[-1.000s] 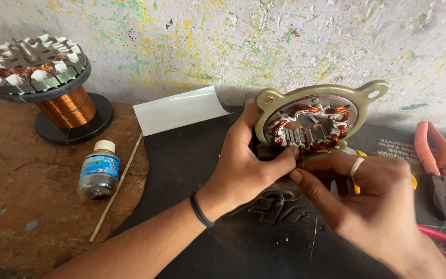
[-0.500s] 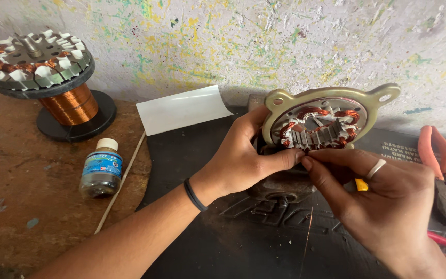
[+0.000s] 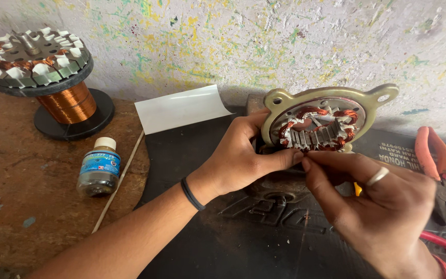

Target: The person winds copper wire around the slots of a motor stator held in a vise. They use a screwdriver to push the wire into the slots and adjust the placement. The person continues winding and arranging the wire throughout the clip.

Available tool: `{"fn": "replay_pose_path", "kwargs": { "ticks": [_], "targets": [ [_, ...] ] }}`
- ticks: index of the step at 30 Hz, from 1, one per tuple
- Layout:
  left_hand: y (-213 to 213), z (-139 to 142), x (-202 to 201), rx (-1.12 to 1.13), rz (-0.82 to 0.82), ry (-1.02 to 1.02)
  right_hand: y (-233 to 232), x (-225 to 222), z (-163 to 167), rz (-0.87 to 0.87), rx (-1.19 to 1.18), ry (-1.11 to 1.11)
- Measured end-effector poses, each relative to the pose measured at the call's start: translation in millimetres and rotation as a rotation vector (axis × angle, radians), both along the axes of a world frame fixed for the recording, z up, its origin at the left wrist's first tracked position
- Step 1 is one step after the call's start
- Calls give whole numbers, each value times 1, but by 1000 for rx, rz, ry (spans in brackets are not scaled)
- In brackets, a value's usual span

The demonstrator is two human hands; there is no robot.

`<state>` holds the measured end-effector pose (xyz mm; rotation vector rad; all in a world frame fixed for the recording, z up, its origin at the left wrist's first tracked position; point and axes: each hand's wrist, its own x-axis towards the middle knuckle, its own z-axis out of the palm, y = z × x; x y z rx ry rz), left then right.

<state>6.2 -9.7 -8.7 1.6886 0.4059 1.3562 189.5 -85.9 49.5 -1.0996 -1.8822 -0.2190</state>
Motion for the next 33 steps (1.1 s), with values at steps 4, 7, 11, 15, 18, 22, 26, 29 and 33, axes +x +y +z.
{"fn": "replay_pose_path", "kwargs": {
  "ticks": [4,7,11,15,18,22,26,29,33],
  "targets": [
    [-1,0,-2,-9,-27,-9,-5,3,2,-48,110,-55],
    [-1,1,-2,-28,-35,-8,-6,3,2,7,177,-80],
    [0,0,-2,-27,-25,2,-2,3,-1,42,75,11],
    [1,-1,-1,-25,-27,-19,1,4,-4,147,24,19],
    [0,-1,-3,-28,-35,-38,3,6,-6,294,30,11],
    [-2,-1,-5,-15,-41,-42,6,8,-8,371,-40,-11],
    [-6,1,-6,-3,-30,-47,5,8,-8,362,-55,4],
    [-8,3,-4,-13,-24,-53,5,6,-6,464,-33,-4],
    [-10,4,-3,-68,-58,-95,5,10,3,364,56,-117]
  ]
}}
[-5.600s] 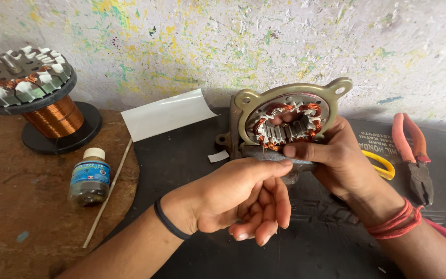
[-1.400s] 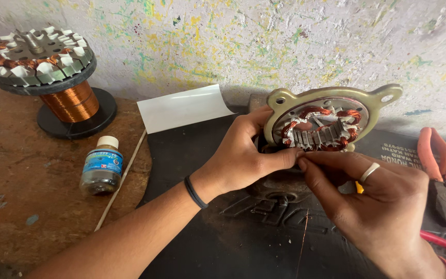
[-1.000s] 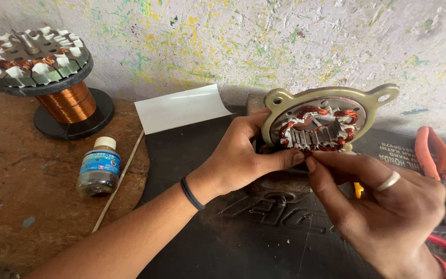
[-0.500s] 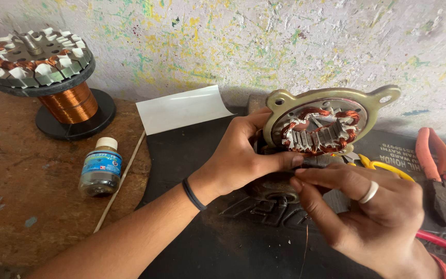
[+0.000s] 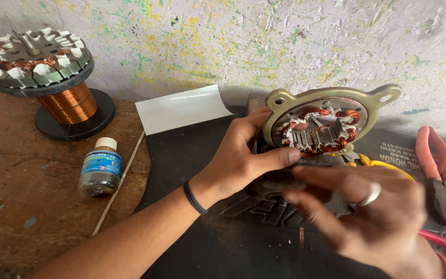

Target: The person winds copper wire around the slots of a motor stator held in a vise. They use a screwdriver to push the wire into the slots and adjust the placement. The person continues winding and arranging the wire throughout the clip.

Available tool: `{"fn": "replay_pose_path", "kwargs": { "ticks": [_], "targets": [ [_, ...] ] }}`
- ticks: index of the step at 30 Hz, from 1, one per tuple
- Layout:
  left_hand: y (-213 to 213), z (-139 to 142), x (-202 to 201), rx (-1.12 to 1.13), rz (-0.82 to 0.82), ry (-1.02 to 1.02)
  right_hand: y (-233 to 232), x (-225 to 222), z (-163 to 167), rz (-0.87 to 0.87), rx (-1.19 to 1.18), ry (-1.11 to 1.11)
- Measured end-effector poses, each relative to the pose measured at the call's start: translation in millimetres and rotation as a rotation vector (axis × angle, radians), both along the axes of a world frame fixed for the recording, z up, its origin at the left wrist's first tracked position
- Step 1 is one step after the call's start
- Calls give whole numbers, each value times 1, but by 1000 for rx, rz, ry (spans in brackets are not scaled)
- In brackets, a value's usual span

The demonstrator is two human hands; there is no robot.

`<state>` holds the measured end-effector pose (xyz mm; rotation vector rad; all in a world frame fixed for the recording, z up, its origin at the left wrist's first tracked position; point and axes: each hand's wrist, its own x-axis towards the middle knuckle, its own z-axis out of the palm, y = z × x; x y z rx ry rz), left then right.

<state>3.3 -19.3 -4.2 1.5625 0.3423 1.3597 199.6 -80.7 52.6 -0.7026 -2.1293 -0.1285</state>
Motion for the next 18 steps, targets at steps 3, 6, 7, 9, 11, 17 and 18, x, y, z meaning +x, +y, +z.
{"fn": "replay_pose_path", "kwargs": {
  "ticks": [3,6,7,9,11,17,18],
  "targets": [
    [1,1,-2,-32,3,40,1,7,6,-235,76,-64],
    [3,2,-5,41,-3,54,9,10,8,-232,-1,-83],
    [4,2,-6,36,-10,55,11,11,8,-233,-27,-89],
    [4,2,-7,25,-25,56,14,12,8,-225,-22,-110],
    [3,1,-5,45,-1,70,15,11,7,-199,44,-140],
    [-4,1,-3,178,138,106,14,8,9,-268,-1,-122],
    [-5,1,-1,187,162,106,14,8,9,-248,27,-129]
  ]
}}
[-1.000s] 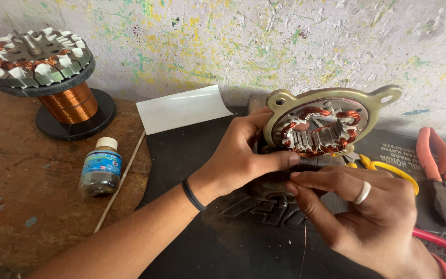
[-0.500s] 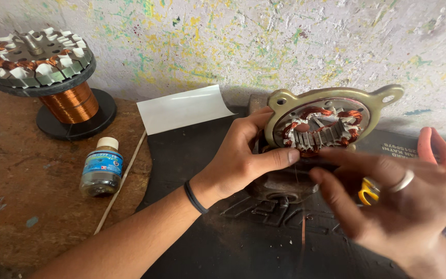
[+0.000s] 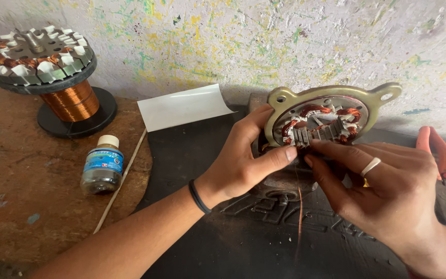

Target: The person winds copper wire around the slots of a motor stator held in a vise. They use a screwdriver to push the wire into the slots and adjust the placement. The person continues winding and arranging the wire throughout the clip.

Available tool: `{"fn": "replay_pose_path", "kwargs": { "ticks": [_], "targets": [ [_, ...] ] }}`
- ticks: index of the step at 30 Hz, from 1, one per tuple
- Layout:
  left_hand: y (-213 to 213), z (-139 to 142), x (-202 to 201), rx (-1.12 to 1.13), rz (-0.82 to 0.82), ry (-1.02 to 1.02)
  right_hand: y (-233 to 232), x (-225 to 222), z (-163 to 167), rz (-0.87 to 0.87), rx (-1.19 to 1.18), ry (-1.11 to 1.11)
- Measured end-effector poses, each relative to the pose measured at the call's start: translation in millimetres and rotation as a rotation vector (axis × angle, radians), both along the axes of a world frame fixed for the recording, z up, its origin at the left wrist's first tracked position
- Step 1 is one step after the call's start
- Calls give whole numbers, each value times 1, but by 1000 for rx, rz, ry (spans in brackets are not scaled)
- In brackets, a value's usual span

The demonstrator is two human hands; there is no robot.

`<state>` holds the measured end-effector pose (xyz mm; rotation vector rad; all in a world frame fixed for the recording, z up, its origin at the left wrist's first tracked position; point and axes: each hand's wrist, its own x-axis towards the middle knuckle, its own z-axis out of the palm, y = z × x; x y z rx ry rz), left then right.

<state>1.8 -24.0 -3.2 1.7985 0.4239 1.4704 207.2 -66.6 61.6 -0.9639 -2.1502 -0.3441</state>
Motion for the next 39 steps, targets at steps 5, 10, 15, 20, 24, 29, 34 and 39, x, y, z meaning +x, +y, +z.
{"fn": "replay_pose_path", "kwargs": {
  "ticks": [5,10,15,20,24,29,34,39],
  "targets": [
    [-3,0,8,23,174,22,0,-1,-1,31,15,12],
    [-4,-1,16,74,284,20,5,3,-5,167,-25,17],
    [-1,-4,17,6,182,-45,6,20,-17,167,-43,144],
    [-1,-7,19,-16,153,-55,17,37,-26,270,-205,597],
    [-2,-7,22,56,225,-46,35,37,-31,580,-440,804],
    [-4,-7,25,18,213,-69,64,44,-37,746,-1050,846],
    [-6,-6,27,53,316,-46,112,64,-27,859,-1236,643],
    [-8,-8,27,72,347,-49,156,80,-2,952,-1084,15]
  ]
}}
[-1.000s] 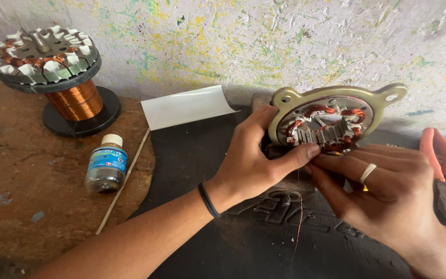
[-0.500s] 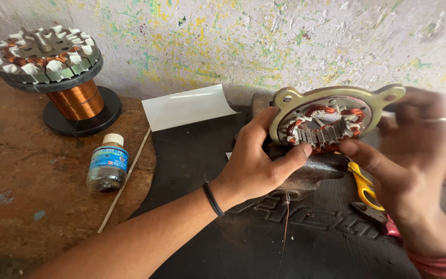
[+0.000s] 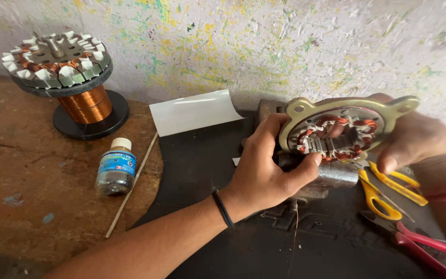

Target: The person winds copper wire around the slots of a motor stator held in a vise. They use a screwdriver to push the wire into the slots and adjust the placement. The person continues winding and arranging the wire throughout the clip.

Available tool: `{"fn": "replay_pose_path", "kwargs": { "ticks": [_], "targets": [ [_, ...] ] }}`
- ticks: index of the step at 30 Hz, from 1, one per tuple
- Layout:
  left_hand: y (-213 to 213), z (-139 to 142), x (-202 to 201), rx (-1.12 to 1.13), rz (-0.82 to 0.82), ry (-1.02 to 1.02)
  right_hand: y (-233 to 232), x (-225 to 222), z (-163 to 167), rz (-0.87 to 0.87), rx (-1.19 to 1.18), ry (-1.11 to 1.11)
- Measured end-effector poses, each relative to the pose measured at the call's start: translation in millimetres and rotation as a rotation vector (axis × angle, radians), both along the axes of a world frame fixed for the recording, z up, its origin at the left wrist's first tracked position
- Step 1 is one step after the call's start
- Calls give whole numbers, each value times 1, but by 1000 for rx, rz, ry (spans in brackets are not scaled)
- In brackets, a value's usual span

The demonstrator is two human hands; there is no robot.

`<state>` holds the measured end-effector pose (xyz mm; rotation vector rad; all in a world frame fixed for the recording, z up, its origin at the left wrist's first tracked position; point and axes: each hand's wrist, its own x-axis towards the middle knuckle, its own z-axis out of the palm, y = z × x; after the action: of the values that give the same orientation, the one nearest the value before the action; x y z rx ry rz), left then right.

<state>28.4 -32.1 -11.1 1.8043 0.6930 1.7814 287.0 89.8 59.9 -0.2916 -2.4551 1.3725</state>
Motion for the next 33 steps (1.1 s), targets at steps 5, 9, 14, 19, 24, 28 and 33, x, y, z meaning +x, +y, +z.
{"fn": "replay_pose_path", "kwargs": {
  "ticks": [5,9,14,19,24,28,33],
  "targets": [
    [-2,0,-1,-26,20,18,2,15,18,-76,-21,-356],
    [-4,3,-1,-65,0,12,-4,12,26,-190,-8,-449],
    [-7,5,2,-69,-6,-14,-13,2,30,-234,85,-442],
    [-7,5,1,-76,-38,-16,-22,-11,34,-406,122,-542],
    [-3,0,-1,-60,-73,-25,-38,-31,43,-288,265,-335],
    [0,-4,-2,-124,-191,-109,-53,-39,43,-541,303,-435],
    [1,-8,-3,-111,-189,-83,-55,-30,23,-639,288,-391]
  ]
}}
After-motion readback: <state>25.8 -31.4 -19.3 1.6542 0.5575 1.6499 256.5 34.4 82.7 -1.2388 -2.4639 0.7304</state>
